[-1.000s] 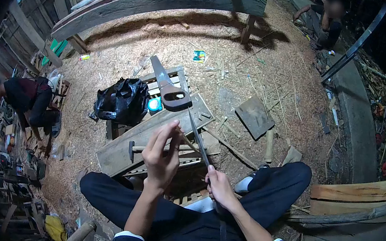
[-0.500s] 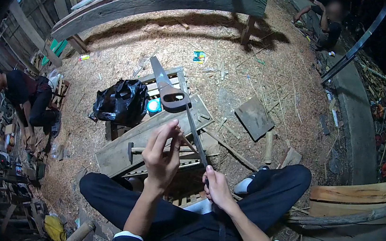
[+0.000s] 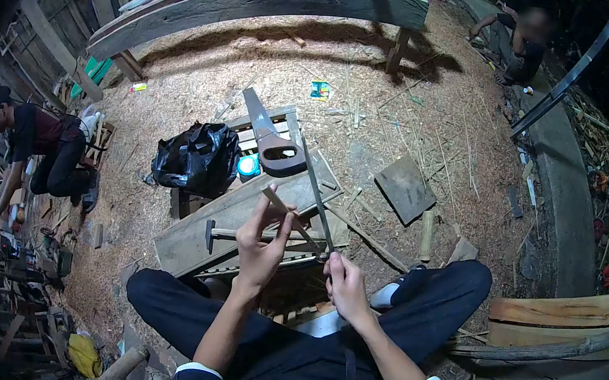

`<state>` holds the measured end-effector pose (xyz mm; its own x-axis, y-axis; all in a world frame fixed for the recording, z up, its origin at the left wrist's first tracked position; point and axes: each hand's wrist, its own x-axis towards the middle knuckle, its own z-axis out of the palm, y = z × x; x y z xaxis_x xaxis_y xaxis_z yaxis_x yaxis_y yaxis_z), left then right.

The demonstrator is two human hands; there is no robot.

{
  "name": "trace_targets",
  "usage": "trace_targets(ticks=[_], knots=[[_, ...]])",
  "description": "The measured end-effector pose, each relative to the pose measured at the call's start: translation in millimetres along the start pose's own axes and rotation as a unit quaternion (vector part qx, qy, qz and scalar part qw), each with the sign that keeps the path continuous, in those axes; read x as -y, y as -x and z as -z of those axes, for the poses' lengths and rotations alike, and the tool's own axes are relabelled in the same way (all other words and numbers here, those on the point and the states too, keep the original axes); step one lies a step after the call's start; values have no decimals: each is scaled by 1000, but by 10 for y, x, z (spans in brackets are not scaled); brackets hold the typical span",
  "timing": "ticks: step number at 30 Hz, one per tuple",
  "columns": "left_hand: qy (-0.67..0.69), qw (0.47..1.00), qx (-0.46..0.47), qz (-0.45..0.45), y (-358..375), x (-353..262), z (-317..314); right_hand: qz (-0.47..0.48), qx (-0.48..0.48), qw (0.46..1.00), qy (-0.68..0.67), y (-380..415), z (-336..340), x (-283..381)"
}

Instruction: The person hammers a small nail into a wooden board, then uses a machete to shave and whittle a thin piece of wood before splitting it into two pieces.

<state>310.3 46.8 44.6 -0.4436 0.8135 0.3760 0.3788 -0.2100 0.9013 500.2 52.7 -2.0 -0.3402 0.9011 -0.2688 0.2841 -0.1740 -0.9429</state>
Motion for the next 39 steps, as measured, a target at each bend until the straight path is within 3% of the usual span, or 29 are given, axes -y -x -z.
trace_targets(ticks=[6,9,11,13,17,19,23,25,34,39], knots=[[149,980,-20,133,121,396,-3,108,-29,992,-55,-290,-83,77],[176,966,-51,180,30,356,101,177,-50,983,-9,-493,-174,40],[190,965,-21,181,-14,326,138,157,-8,987,-34,-569,-153,140],[185,967,-24,172,-17,404,169,44,103,994,-14,-610,-131,262],[246,945,-23,216,3,494,193,90,146,985,-20,-630,-250,185],[210,939,-33,272,58,482,201,124,127,984,-4,-587,-327,105],[257,931,-54,254,136,535,251,143,93,985,40,-522,-361,119],[247,930,-64,264,162,561,268,64,114,991,-1,-506,-348,193],[256,924,-77,272,144,579,393,-4,156,988,-15,-382,-387,148],[245,933,-68,255,171,619,421,65,139,988,-21,-408,-391,26]])
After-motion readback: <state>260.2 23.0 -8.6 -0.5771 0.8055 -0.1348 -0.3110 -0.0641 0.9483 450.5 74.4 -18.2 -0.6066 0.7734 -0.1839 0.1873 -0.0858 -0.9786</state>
